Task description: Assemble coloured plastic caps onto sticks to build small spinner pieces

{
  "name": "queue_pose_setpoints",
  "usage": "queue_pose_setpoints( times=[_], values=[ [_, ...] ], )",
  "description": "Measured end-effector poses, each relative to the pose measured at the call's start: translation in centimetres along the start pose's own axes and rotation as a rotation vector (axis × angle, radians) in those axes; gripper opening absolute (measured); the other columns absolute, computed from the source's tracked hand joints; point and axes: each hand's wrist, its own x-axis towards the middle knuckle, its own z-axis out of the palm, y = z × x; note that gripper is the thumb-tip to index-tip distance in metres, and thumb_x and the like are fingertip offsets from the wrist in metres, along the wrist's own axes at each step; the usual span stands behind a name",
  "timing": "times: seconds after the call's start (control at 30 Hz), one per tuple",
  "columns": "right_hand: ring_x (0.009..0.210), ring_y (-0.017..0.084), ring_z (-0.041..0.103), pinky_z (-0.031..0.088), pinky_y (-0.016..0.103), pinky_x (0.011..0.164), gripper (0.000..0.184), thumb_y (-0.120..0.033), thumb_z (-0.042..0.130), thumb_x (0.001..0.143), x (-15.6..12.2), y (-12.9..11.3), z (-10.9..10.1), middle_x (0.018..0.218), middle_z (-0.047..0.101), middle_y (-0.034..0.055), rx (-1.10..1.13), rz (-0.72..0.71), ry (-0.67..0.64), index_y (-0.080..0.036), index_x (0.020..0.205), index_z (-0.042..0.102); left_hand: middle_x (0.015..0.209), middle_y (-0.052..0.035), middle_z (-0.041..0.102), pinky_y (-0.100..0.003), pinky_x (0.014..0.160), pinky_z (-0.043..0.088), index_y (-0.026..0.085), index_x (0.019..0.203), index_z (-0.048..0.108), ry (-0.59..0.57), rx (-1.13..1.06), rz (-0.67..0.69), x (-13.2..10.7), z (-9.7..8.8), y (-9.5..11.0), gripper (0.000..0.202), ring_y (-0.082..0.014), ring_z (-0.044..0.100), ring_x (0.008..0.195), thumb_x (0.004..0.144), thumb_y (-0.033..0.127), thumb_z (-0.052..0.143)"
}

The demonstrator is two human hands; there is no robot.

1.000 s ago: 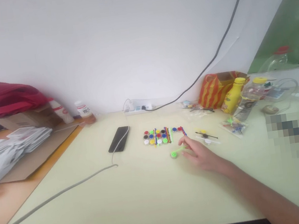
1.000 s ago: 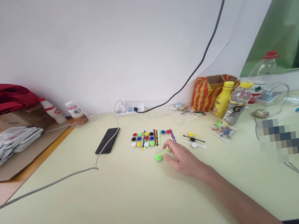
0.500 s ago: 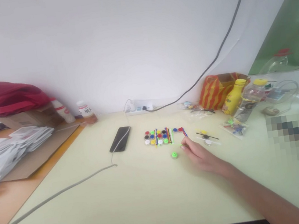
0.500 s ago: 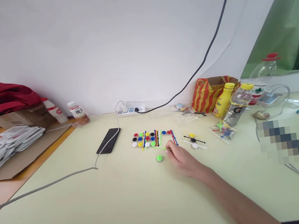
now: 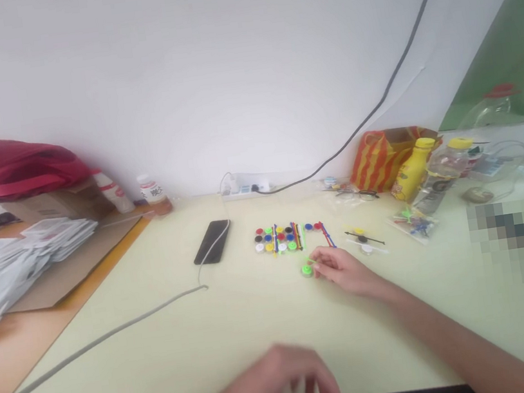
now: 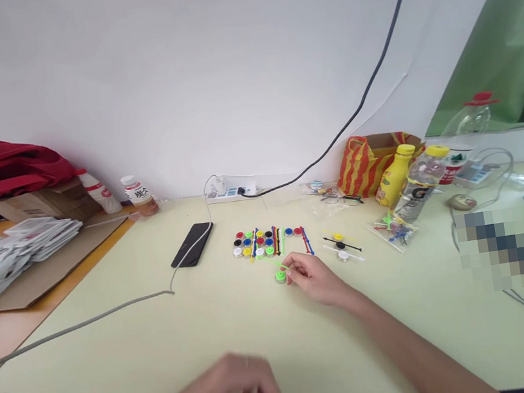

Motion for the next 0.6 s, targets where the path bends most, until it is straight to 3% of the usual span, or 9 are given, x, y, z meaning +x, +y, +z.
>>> queue_pose_setpoints(
  times=[0.03,0.07,0.13,0.23,0.33,0.47,0.6],
  values=[
    [0.08,0.019,0.065,0.05,0.032,0.073,0.028,-0.047,0.056,0.097,0.1,-0.1,0.0,0.085,0.068,0.0033,-0.012,-0.014,0.012,-0.02,0.099,0.065,0.101,-0.0048,0.068,-0.035,0.094,0.05,0.025,0.104,0.069,0.235,0.168,-0.067,0.6,-1.0,0.3,0.017,-0.0203,0.06,0.095,0.101,0.037,0.057],
    [0.083,0.02,0.066,0.05,0.032,0.074,0.029,-0.046,0.057,0.096,0.2,-0.2,0.1,0.087,0.069,0.0044,-0.033,-0.033,0.023,-0.02,0.099,0.068,0.101,-0.0041,0.068,-0.035,0.092,0.051,0.025,0.104,0.068,0.395,0.312,-0.091,1.3,-1.9,0.4,0.015,-0.0203,0.06,0.094,0.1,0.035,0.058],
    [0.086,0.021,0.065,0.051,0.033,0.075,0.029,-0.045,0.058,0.095,0.3,-0.3,0.0,0.091,0.068,0.0063,-0.079,-0.071,0.036,-0.02,0.097,0.074,0.113,-0.0049,0.066,-0.036,0.098,0.049,0.026,0.115,0.063,0.568,0.515,-0.028,2.8,-3.5,0.2,0.018,-0.0221,0.06,0.105,0.097,0.029,0.06],
    [0.082,0.02,0.063,0.05,0.032,0.07,0.027,-0.042,0.062,0.092,0.4,-0.3,-0.2,0.091,0.065,0.0067,-0.084,-0.075,0.051,-0.022,0.092,0.08,0.129,-0.0061,0.062,-0.041,0.106,0.047,0.027,0.127,0.057,0.554,0.736,0.066,5.2,-5.2,-1.2,0.034,-0.0264,0.055,0.123,0.094,0.021,0.062],
    [0.063,0.015,0.056,0.045,0.03,0.058,0.022,-0.039,0.068,0.086,0.6,0.0,-0.4,0.083,0.062,0.0037,0.036,-0.022,0.104,-0.022,0.093,0.081,0.125,-0.0072,0.065,-0.045,0.102,0.049,0.025,0.128,0.055,0.487,0.83,0.045,7.2,-6.2,-2.8,0.036,-0.0292,0.059,0.119,0.093,0.021,0.063],
    [0.052,0.012,0.05,0.043,0.029,0.052,0.021,-0.039,0.076,0.078,0.8,0.3,-0.4,0.067,0.058,-0.0016,0.26,0.068,0.126,-0.02,0.087,0.076,0.112,-0.0087,0.07,-0.045,0.091,0.052,0.022,0.113,0.059,0.55,0.805,-0.058,9.3,-6.8,-4.1,0.02,-0.0307,0.065,0.107,0.095,0.03,0.062],
    [0.053,0.011,0.051,0.042,0.027,0.051,0.025,-0.035,0.08,0.072,0.8,0.1,-0.3,0.067,0.054,-0.0055,0.396,0.113,0.114,-0.021,0.089,0.068,0.117,-0.0075,0.071,-0.04,0.091,0.053,0.023,0.114,0.061,0.559,0.644,-0.03,10.1,-7.3,-5.1,0.021,-0.0276,0.067,0.109,0.094,0.029,0.064]
  ],
)
